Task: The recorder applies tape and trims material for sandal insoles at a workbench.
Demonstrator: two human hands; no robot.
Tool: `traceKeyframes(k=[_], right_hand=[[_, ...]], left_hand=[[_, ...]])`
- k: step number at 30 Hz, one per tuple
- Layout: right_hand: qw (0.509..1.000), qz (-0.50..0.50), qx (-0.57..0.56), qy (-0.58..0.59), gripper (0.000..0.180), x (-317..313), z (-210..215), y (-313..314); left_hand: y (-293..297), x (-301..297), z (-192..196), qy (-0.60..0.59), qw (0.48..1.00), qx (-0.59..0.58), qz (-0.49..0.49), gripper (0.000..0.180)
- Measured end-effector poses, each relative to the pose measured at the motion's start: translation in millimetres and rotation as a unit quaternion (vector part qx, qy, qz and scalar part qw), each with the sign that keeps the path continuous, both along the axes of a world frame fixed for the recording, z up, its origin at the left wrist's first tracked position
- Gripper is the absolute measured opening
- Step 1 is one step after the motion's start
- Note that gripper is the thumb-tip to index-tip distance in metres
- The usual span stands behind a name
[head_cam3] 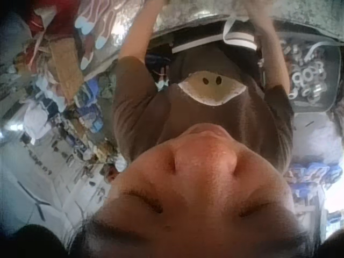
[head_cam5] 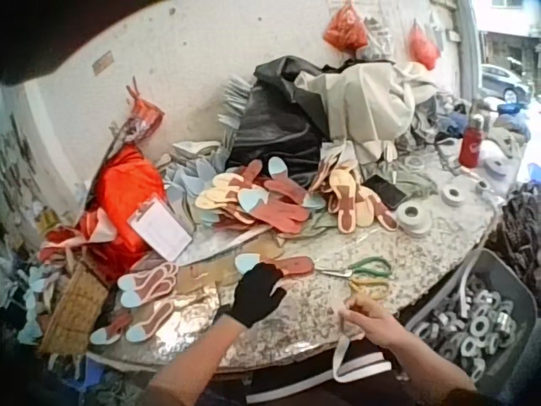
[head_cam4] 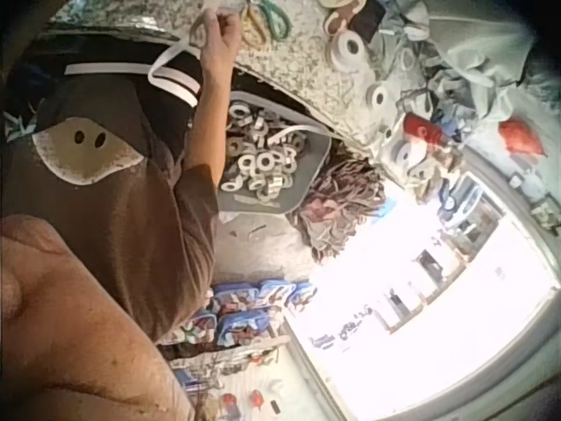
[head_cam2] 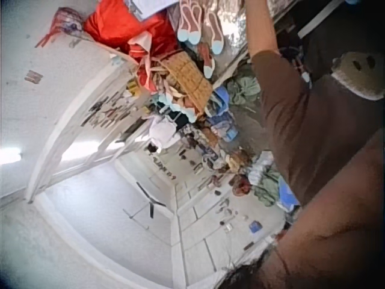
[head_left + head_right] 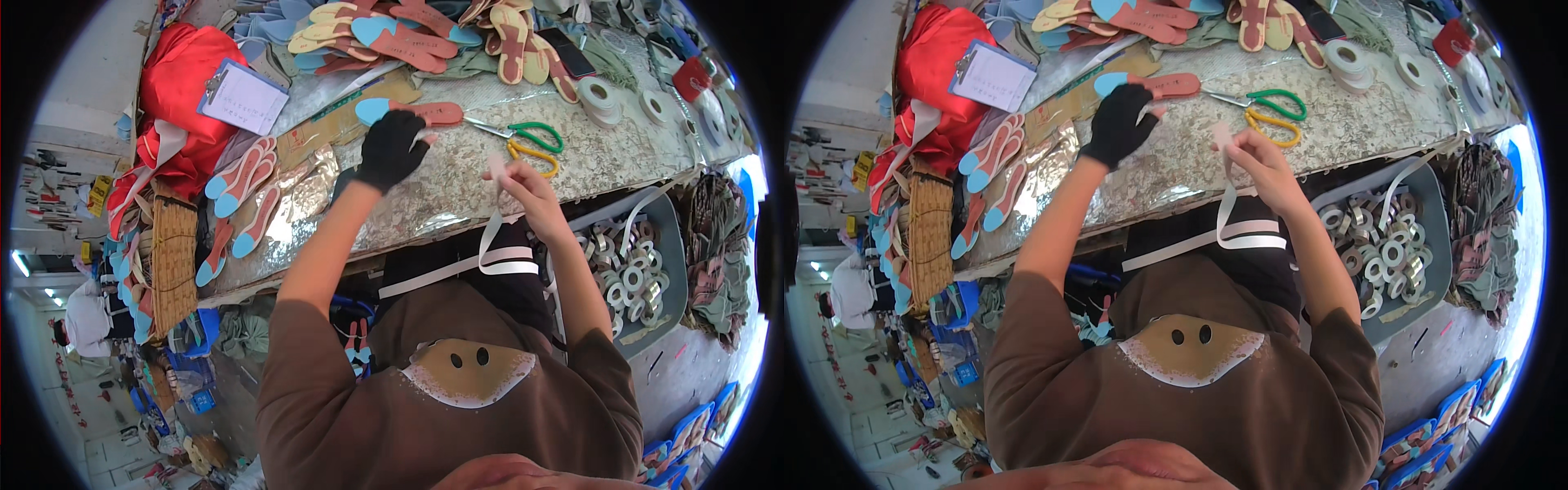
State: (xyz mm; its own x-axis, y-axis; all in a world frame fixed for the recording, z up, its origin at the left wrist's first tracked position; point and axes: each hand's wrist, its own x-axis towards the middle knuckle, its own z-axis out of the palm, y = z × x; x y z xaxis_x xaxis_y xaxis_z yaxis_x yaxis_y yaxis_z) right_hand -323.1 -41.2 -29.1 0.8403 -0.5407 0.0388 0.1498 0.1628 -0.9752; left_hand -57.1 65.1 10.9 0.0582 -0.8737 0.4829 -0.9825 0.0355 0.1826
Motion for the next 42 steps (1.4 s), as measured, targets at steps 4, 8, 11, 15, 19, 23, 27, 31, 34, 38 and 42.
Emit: traceKeyframes(k=[4,8,11,15,19,23,27,31,34,38,42], right_hand=[[0.996,-0.062,-0.050,0.030,0.011,24,-24,-33],[0.981,-0.190,-0.039,-0.021,0.010,28,-37,-50],[0.978,-0.203,-0.029,0.041,0.010,23,-35,-41],[0.949,-0.213,-0.211,-0.099,0.006,26,-22,-2],[0.899,-0.160,-0.396,-0.101,0.013,39,-12,34],[0.869,-0.141,-0.472,-0.051,0.018,49,-13,44],[0.873,-0.119,-0.472,-0.035,0.017,48,-18,40],[0.906,-0.112,-0.404,0.055,0.028,47,-22,38],[0.877,-0.142,-0.455,0.065,0.042,52,-26,42],[0.871,-0.135,-0.463,0.093,0.040,56,-31,43],[0.878,-0.151,-0.448,0.069,0.030,54,-31,32]], left_hand=[[-59,33,-30,-0.095,0.995,0.026,-0.001,0.049],[-65,35,-31,-0.133,0.989,0.063,-0.010,0.057],[-45,26,-16,-0.046,0.996,0.007,-0.078,0.054],[-6,-1,0,-0.016,0.998,-0.011,-0.054,0.054],[21,-26,-2,0.037,0.998,0.026,-0.037,0.059],[36,-29,-7,0.079,0.996,0.027,0.006,0.056],[41,-30,-21,0.152,0.987,0.045,0.040,0.055],[29,-19,-22,0.423,0.900,-0.099,0.024,0.041],[26,29,19,0.490,0.841,-0.230,-0.003,0.032],[59,89,105,0.344,0.778,-0.516,0.101,0.049],[99,83,145,0.170,0.791,-0.574,0.124,0.050]])
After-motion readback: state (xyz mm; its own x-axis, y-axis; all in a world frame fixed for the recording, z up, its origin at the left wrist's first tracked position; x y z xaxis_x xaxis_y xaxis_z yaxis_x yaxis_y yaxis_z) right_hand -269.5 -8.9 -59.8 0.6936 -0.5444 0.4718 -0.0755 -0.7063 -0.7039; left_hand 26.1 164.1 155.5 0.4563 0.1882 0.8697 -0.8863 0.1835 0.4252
